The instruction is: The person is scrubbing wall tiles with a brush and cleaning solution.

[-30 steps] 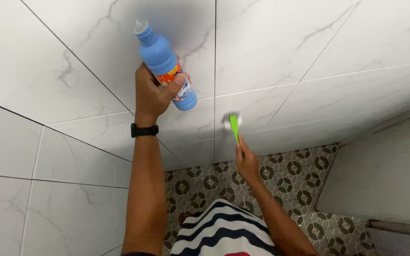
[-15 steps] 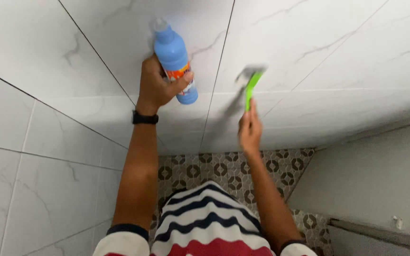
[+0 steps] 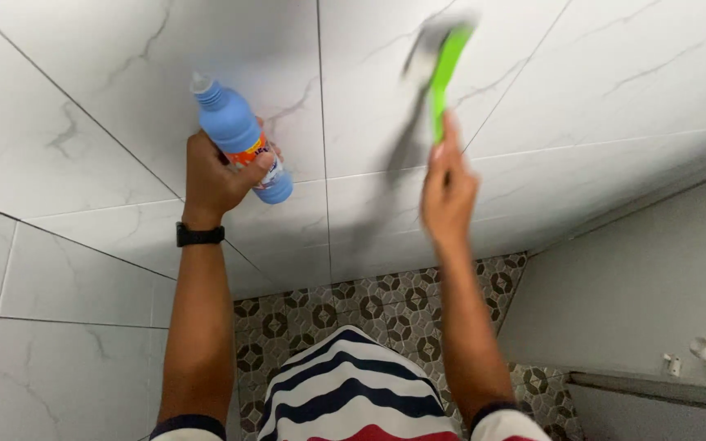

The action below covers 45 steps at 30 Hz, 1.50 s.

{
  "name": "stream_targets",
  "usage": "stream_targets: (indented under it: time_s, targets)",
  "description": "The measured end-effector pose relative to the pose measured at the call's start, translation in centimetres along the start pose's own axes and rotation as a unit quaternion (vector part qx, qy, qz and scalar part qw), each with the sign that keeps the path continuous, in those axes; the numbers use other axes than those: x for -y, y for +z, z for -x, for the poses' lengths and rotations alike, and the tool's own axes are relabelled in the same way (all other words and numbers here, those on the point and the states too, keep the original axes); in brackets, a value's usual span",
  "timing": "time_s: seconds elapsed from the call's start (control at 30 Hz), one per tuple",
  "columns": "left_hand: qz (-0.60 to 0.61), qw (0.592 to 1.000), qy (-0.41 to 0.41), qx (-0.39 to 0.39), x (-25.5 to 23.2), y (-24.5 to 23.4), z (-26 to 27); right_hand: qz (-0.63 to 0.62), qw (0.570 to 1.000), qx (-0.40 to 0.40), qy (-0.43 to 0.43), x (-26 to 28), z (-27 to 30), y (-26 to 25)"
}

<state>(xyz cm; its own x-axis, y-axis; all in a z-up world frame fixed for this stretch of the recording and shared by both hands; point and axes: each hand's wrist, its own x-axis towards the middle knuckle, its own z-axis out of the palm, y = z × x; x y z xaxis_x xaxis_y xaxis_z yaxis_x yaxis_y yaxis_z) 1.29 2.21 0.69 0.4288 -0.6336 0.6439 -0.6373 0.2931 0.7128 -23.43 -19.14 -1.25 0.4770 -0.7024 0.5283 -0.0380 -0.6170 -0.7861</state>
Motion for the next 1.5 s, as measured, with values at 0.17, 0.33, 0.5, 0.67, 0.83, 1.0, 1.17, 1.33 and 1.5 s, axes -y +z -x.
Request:
stream_targets:
  time_s: [0.17,0.33,0.5,0.67,0.83,1.0,1.17,1.33,1.5]
  targets:
    - [0.061,0.998,-0.023,0.008,-0.7,0.2,0.2,-0.005,0.998,0.051,0.042,-14.9,12.9,4.2]
    - [0.097,0.995,-0.028,0.001,-0.4,0.5,0.0,0.042,0.989,0.059,0.127,-12.6,8.6,1.4]
    - [0.108,0.993,-0.041,-0.014,-0.6,0.5,0.2,-0.01,1.0,0.007,-0.015,-3.4,-0.6,-2.6]
    - [0.105,0.993,-0.044,-0.027,0.0,0.4,0.6,-0.027,0.999,0.008,-0.026,-5.9,2.6,-1.4]
    - [0.039,0.998,-0.024,-0.046,1.4,0.7,0.8,0.04,0.984,0.07,0.159,-17.2,14.2,1.6]
    - [0.065,0.996,-0.041,-0.044,0.4,0.6,0.9,0.081,0.993,0.027,0.084,-12.3,7.3,-1.4]
    - [0.099,0.993,-0.034,-0.045,0.5,1.1,0.7,0.084,0.995,-0.017,0.043,-3.4,-1.3,-6.0]
    - [0.121,0.99,-0.024,-0.069,0.7,1.9,1.4,0.038,0.997,-0.029,0.059,-7.2,1.5,-4.3]
    - [0.088,0.992,-0.013,-0.087,0.7,2.0,1.3,0.03,0.99,0.017,0.134,-20.9,13.9,1.9]
